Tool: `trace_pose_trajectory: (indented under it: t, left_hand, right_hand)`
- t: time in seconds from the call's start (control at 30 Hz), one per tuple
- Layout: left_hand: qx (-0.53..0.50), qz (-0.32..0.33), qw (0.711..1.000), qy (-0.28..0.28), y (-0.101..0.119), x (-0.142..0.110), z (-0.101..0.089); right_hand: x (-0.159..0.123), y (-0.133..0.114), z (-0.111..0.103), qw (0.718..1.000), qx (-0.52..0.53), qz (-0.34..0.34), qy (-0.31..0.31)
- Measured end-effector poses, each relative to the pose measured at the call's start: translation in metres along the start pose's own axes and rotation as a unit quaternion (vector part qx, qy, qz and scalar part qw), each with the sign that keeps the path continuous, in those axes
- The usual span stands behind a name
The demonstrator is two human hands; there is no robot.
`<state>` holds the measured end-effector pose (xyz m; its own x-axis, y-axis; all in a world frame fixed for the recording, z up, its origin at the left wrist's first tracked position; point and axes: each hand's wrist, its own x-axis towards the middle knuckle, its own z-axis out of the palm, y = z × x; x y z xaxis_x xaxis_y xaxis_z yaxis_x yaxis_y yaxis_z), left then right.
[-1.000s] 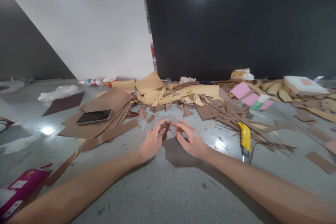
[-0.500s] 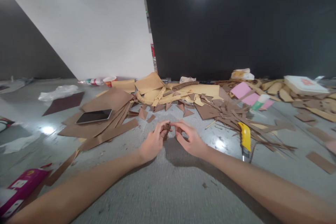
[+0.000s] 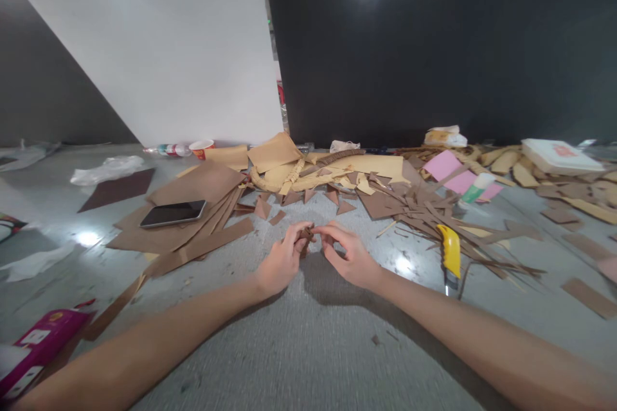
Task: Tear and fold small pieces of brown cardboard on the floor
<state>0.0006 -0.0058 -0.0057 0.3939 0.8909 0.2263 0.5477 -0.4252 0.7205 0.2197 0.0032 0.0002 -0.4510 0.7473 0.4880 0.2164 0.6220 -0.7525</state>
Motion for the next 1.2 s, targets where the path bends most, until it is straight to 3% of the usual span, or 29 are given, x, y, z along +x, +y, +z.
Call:
trace_pose_trajectory:
  t: [0.27,0.87,1.2]
  left_hand:
    - [0.041,-0.02,0.998,-0.039,0.011,-0.001,-0.004]
    - [0.056,-0.013,0.997,-0.052,0.012,0.001,-0.004]
    - [0.038,0.006,0.998,-0.054,0.008,0.0,-0.003]
  right_hand:
    - [0.003,-0.001,0.004,0.999,-0.021,0.038,0.023]
    - [-0.001,0.0,0.007,0.992,-0.09,-0.011,0.091]
    - [0.001,-0.004,0.006,0.995,-0.086,0.002,0.059]
